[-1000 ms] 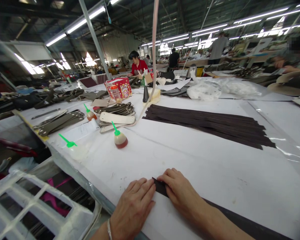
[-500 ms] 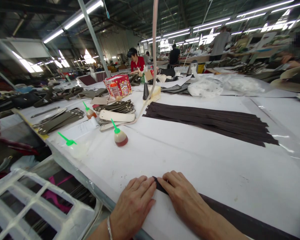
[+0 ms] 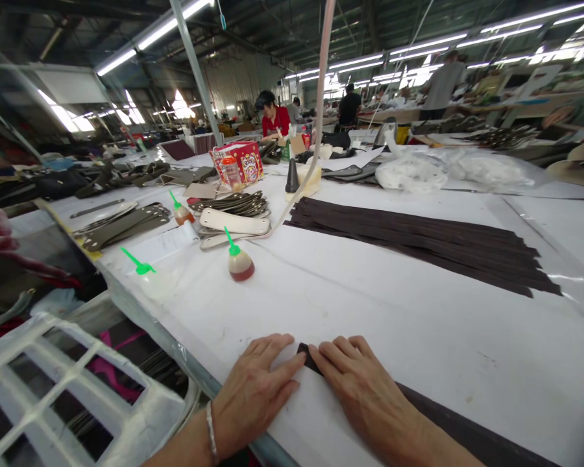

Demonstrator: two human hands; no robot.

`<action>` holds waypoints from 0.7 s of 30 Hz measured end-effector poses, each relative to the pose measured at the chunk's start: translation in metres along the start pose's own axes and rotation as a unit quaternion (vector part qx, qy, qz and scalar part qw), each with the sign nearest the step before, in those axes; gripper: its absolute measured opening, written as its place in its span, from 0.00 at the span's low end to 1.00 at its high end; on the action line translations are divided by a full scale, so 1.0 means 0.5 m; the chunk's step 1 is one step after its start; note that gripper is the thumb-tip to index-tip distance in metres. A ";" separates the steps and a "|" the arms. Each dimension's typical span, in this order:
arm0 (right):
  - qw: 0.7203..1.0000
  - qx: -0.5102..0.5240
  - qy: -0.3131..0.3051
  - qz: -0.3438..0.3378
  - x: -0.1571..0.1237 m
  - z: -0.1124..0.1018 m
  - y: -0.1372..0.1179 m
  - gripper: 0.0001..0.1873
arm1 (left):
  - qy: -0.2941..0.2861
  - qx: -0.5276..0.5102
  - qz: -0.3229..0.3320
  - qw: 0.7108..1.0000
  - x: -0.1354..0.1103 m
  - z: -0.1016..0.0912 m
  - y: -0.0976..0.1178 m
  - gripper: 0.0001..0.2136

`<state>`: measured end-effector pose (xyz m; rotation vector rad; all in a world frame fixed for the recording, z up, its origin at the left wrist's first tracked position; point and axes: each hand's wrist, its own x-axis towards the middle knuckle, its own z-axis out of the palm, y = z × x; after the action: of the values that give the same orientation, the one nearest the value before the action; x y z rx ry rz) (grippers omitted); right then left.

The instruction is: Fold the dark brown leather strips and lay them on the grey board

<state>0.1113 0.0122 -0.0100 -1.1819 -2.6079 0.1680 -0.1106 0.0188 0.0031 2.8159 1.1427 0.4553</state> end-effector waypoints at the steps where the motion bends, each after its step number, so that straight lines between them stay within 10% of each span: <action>1: 1.000 -0.001 -0.004 0.000 0.000 -0.002 0.001 0.15 | 0.004 0.001 -0.006 1.000 -0.001 0.000 -0.002 0.18; 21: 1.000 -0.014 -0.018 -0.007 0.009 -0.007 0.008 0.27 | -0.006 -0.007 -0.004 1.000 -0.007 0.002 -0.009 0.18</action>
<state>0.1126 0.0181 -0.0064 -1.1803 -2.6578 0.1523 -0.1159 0.0196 0.0004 2.7968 1.1449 0.4425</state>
